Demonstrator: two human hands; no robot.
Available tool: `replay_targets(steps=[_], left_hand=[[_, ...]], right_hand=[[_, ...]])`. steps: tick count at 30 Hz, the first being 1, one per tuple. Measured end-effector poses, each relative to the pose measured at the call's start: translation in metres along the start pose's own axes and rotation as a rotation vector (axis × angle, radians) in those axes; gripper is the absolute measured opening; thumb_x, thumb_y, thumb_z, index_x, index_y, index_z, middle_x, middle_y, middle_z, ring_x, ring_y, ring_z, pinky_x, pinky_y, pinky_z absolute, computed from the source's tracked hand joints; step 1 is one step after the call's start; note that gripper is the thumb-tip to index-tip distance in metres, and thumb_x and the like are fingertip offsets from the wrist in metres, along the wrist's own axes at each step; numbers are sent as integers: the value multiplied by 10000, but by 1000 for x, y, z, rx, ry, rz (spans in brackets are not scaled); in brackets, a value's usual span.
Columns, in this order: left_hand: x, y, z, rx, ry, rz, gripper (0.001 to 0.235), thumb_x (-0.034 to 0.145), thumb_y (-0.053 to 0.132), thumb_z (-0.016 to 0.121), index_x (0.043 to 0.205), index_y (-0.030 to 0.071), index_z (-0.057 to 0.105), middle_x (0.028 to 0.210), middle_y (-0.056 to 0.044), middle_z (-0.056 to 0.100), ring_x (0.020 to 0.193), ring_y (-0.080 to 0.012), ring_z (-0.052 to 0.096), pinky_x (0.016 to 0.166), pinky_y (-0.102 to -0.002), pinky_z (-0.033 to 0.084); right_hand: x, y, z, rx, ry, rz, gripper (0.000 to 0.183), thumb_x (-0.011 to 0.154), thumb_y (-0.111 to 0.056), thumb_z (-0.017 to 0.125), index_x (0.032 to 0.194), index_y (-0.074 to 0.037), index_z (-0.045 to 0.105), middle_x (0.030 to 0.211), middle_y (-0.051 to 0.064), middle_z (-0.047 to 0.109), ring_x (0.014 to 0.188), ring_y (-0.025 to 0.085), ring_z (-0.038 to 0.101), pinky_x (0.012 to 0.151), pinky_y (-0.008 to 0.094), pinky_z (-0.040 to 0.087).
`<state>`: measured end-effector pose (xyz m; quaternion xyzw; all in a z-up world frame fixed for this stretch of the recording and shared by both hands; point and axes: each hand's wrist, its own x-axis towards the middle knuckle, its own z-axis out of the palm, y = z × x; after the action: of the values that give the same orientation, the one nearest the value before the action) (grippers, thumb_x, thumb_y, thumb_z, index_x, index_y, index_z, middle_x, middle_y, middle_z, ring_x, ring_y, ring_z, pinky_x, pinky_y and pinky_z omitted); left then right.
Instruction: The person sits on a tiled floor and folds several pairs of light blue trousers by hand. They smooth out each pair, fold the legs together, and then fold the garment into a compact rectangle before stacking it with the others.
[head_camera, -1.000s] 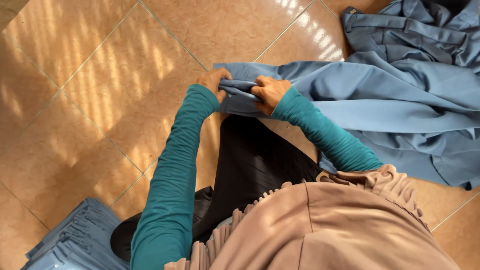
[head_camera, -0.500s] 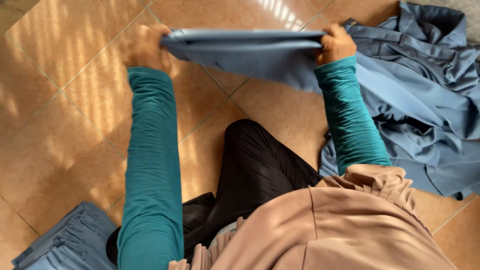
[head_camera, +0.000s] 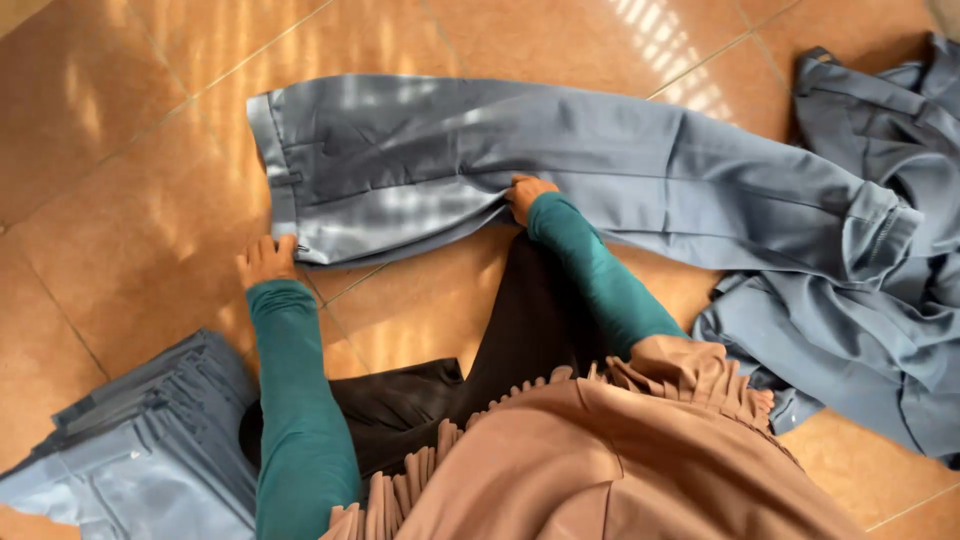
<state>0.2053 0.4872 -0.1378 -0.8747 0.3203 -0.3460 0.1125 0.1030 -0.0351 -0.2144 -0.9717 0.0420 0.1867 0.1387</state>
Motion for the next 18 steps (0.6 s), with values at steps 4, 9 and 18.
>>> replay_targets(steps=[4, 9, 18], left_hand=[[-26, -36, -37, 122, -285, -192, 169, 1052, 228, 580, 900, 222, 507, 885, -48, 532, 832, -258, 570, 750, -422, 420], [40, -48, -113, 260, -1235, -707, 404, 1035, 110, 568, 1422, 153, 464, 1530, -156, 499, 1349, -356, 464, 1109, -532, 222], [44, 85, -44, -692, -956, -692, 880, 917, 78, 639, 1554, 517, 219, 1671, 2, 189, 1170, -406, 658, 1040, -506, 543]], right_hand=[[38, -66, 17, -73, 67, -95, 204, 885, -270, 619, 991, -281, 793, 1070, -109, 681, 949, 239, 745, 822, 395, 634], [38, -172, 41, 191, 181, -379, 245, 932, -100, 557, 999, -157, 786, 1138, -11, 689, 1043, 339, 716, 891, 441, 617], [2, -269, 14, 58, 855, -619, 111, 938, -218, 557, 963, -277, 647, 1125, -131, 619, 920, 125, 605, 615, 242, 512]])
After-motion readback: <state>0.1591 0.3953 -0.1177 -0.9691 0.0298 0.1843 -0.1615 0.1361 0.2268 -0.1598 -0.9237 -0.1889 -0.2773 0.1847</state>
